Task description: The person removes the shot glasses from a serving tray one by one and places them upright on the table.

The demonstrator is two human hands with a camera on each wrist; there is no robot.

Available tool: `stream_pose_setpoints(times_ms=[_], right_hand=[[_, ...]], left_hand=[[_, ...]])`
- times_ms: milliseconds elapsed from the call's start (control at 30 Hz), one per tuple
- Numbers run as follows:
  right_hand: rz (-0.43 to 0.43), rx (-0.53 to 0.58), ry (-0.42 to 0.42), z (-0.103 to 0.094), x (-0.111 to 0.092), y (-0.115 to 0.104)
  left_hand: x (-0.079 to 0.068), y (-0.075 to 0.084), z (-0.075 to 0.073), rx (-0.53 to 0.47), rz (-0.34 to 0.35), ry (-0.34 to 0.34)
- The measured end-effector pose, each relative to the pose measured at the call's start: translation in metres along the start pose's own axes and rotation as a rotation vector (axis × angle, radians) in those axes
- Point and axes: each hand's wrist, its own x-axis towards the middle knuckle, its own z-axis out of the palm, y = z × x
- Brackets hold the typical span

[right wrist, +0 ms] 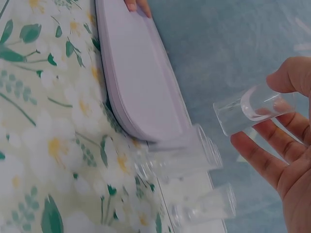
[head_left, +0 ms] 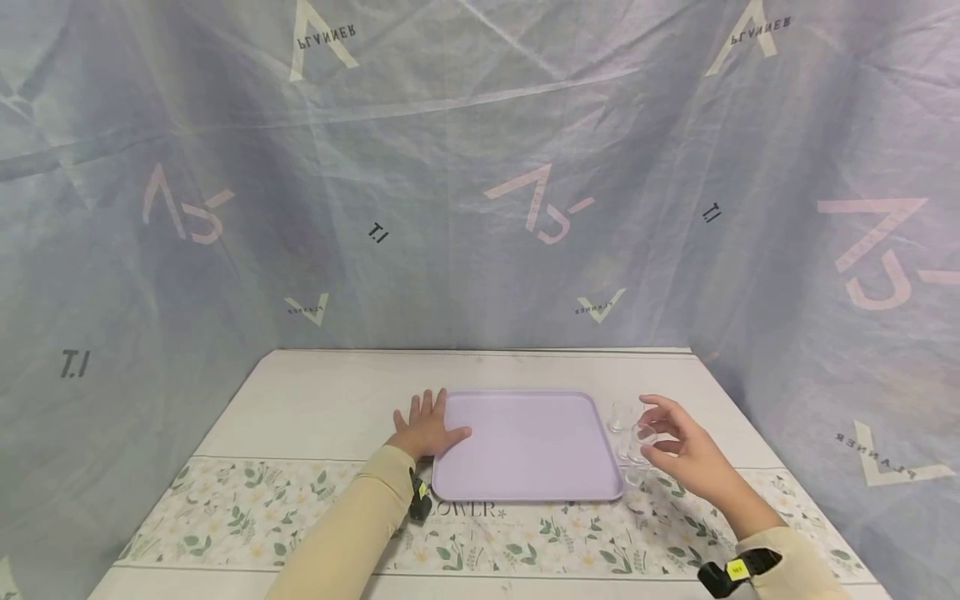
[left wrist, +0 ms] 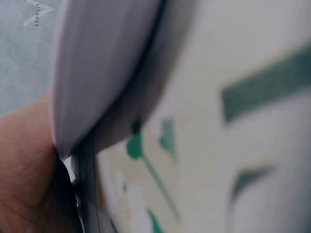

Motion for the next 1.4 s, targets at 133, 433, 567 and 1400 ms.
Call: stream_pose_setpoints(times_ms=[133,433,567,1400], right_hand=[[0.021,-0.028,0.017,-0.01,-0.005,0.004],[0.038,-0.075,0.061,-0.028,-0.016,0.008],[0.041,-0.067,0.07,-0.031,-0.019,0.01],[0.09,-0.035,0.098,-0.015,-0.05,0.043]], left_hand=[[-0.001,0.0,-0.001,-0.016,0.006,0.007],[-0.009,0.006,-0.007,0.006,0.006,-0.001],[0.004,-0.004,0.003,0.001,0.008,0.006],[-0.004,0.002,-0.002,-0.001,0.012,0.009]])
